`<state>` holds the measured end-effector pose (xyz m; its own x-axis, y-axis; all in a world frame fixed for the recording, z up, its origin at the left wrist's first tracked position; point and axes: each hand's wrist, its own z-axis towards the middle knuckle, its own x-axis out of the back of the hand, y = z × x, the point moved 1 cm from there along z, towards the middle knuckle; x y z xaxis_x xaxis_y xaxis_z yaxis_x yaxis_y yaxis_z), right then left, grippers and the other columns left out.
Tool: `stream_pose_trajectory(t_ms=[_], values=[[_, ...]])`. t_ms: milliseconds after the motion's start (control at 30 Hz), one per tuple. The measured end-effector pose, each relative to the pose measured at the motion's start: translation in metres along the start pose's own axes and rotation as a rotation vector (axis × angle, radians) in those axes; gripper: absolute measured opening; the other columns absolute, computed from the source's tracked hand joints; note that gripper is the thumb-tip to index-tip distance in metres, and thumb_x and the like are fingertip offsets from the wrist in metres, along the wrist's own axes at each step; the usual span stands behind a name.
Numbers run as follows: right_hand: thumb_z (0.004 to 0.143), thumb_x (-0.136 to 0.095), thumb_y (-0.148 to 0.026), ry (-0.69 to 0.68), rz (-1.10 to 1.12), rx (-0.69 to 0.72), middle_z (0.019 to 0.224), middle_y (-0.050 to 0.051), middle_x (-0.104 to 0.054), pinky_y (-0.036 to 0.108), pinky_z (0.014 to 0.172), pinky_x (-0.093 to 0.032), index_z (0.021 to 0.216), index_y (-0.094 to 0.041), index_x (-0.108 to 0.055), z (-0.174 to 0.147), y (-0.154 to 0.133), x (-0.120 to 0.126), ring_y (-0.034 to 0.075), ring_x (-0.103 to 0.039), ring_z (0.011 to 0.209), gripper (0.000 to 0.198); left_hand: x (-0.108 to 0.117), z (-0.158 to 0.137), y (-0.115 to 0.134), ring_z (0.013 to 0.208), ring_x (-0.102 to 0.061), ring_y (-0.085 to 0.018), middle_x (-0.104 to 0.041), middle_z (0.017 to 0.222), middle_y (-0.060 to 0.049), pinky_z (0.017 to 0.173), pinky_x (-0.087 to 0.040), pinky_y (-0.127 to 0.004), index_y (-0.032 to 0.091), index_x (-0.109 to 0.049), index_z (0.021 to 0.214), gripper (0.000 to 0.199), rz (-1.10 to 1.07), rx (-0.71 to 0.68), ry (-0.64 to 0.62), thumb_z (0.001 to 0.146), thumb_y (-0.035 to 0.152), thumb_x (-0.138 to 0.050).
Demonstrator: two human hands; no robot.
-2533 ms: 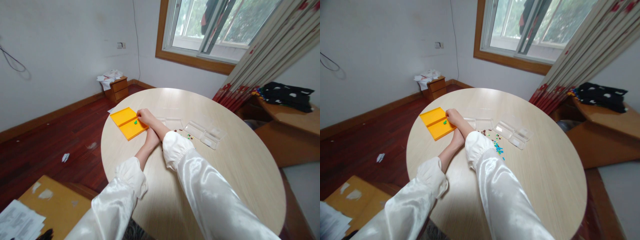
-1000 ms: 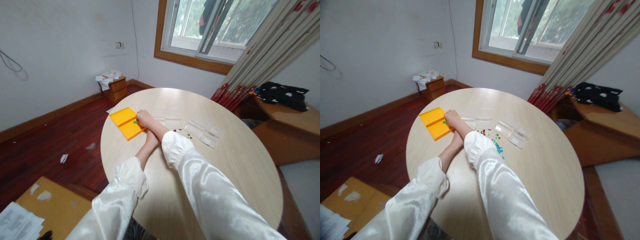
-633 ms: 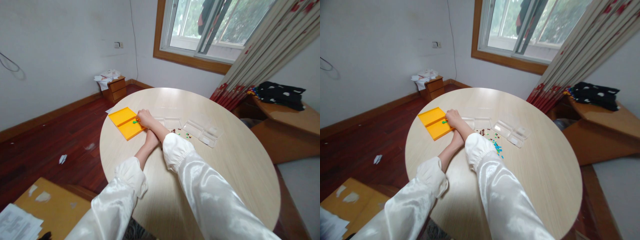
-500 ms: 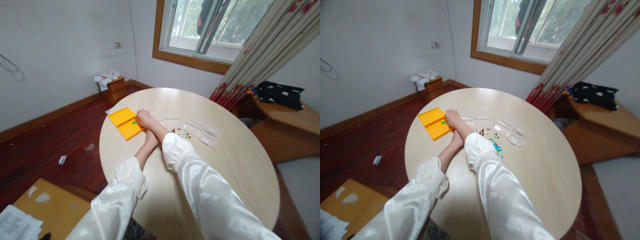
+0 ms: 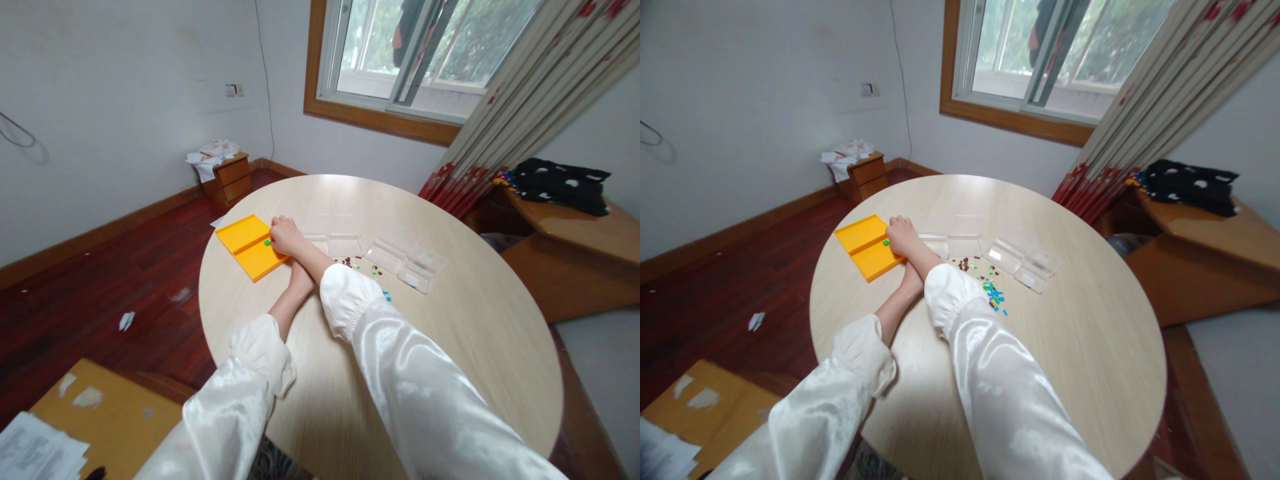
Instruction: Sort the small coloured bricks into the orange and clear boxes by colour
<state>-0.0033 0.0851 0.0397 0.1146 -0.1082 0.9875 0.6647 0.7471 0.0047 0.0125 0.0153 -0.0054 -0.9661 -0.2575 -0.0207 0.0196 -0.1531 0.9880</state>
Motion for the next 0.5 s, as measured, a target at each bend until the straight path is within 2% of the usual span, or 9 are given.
stream_pose_trajectory(t_ms=[133, 367, 500], values=[[0.082, -0.048, -0.008, 0.035, 0.021, 0.003, 0.108, 0.017, -0.056, 0.039, 0.085, -0.033, 0.096, -0.005, -0.067, 0.000, -0.001, 0.003, 0.026, -0.044, 0.101, 0.024, 0.000, 0.001, -0.004, 0.077, -0.052, -0.016, -0.059, 0.075, -0.004, 0.085, -0.045, -0.033, 0.019, -0.053, 0.067, 0.017, 0.004, 0.003, -0.021, 0.078, 0.006, -0.051], [0.082, -0.053, -0.014, 0.181, 0.071, -0.017, 0.111, 0.015, -0.055, 0.039, 0.086, -0.031, 0.093, -0.009, -0.068, -0.001, -0.001, 0.009, 0.027, -0.042, 0.104, 0.019, 0.002, 0.005, -0.011, 0.081, -0.053, -0.018, -0.060, 0.076, -0.007, 0.090, -0.043, -0.038, 0.019, -0.056, 0.068, 0.012, 0.023, -0.009, -0.024, 0.077, 0.013, -0.053], [0.083, -0.055, -0.016, 0.147, 0.069, -0.032, 0.110, 0.015, -0.056, 0.039, 0.085, -0.031, 0.090, -0.010, -0.069, -0.001, 0.002, 0.004, 0.027, -0.043, 0.103, 0.016, 0.002, 0.008, -0.016, 0.080, -0.053, -0.019, -0.060, 0.078, -0.006, 0.087, -0.045, -0.038, 0.020, -0.055, 0.068, 0.010, 0.039, -0.010, -0.025, 0.076, 0.015, -0.053]])
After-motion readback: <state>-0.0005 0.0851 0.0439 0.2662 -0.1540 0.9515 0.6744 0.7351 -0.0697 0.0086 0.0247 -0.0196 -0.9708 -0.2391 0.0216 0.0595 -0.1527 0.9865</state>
